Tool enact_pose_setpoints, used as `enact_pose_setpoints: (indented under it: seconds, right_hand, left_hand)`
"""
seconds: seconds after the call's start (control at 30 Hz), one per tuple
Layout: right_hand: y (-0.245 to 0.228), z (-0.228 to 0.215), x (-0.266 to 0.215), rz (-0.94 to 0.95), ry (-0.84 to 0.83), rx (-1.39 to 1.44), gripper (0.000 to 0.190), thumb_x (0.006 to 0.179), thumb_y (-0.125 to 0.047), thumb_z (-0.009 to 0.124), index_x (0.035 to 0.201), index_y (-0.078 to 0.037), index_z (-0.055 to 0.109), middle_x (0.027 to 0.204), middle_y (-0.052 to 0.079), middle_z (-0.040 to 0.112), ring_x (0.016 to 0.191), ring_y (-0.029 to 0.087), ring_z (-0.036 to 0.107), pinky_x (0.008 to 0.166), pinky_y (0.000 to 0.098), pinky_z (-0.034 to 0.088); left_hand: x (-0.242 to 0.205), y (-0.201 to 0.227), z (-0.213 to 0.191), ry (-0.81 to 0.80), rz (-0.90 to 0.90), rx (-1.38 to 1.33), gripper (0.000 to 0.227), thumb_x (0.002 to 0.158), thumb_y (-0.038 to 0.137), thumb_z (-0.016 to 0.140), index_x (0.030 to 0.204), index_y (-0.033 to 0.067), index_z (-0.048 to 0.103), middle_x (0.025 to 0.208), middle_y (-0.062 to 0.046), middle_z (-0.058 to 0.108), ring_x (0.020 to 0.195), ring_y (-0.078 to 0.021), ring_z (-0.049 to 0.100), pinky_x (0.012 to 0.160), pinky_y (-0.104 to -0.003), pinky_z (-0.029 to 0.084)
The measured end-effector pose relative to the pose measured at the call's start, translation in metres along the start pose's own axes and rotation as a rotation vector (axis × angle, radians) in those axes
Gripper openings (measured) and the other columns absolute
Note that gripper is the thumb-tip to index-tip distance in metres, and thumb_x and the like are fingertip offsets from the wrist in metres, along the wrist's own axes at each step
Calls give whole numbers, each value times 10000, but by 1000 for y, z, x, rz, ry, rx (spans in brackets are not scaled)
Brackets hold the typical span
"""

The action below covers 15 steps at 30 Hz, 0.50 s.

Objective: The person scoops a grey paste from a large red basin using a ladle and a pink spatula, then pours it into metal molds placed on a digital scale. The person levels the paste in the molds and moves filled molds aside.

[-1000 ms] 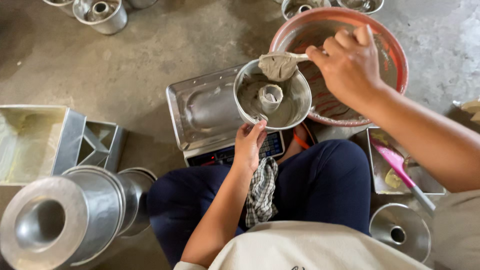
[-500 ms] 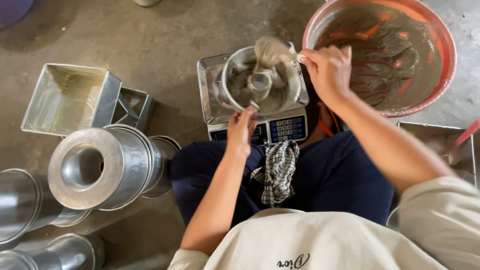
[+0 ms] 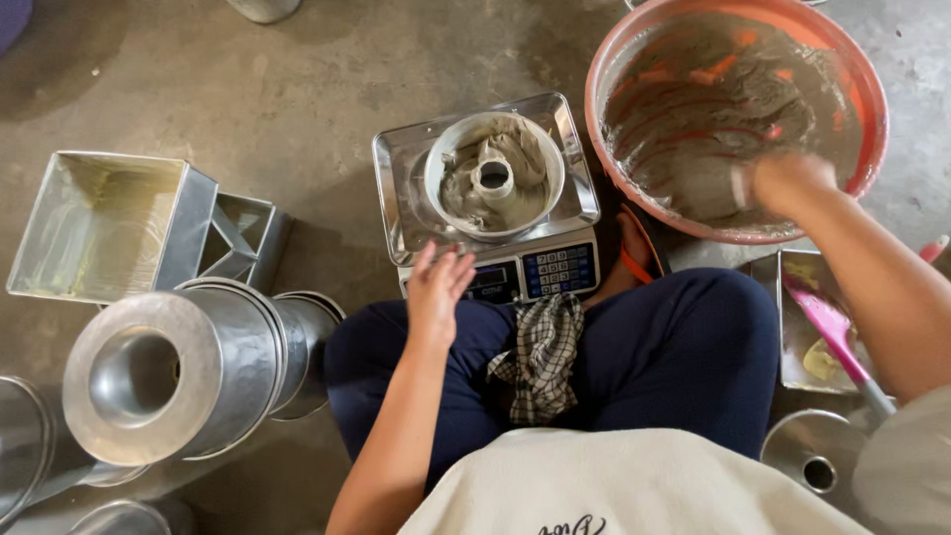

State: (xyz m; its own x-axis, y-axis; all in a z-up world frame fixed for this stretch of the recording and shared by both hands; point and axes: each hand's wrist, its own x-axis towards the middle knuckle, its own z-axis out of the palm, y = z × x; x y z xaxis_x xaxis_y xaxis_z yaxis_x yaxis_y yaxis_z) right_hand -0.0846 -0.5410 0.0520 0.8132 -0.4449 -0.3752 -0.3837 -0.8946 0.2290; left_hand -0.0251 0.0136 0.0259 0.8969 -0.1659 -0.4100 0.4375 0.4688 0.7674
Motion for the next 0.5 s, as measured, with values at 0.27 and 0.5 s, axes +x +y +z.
enact_pose_setpoints:
  seconds: [0.27,0.5]
  right_hand:
    - [11,16,18,-33,-221,3,303,907,-359,679,1180,-317,803,1179,93,778,1126,320,734,951,470,560]
    - [22,49,23,150,20,-262,276,978,-210,619,1025,-226,891,1050,91,839,1044,308,780,1166,641,225]
  left_hand:
    - [-11,64,-24,76,253,-97,538,1004,122,568,1508,20,411,1388,-206,606,1185,-322,683,986,-395,574]
    - [-27,78,-29,70,277,-121,463,1018,90,545,1467,14,463,1354,-194,621,1183,-318,680,1006,-397,576]
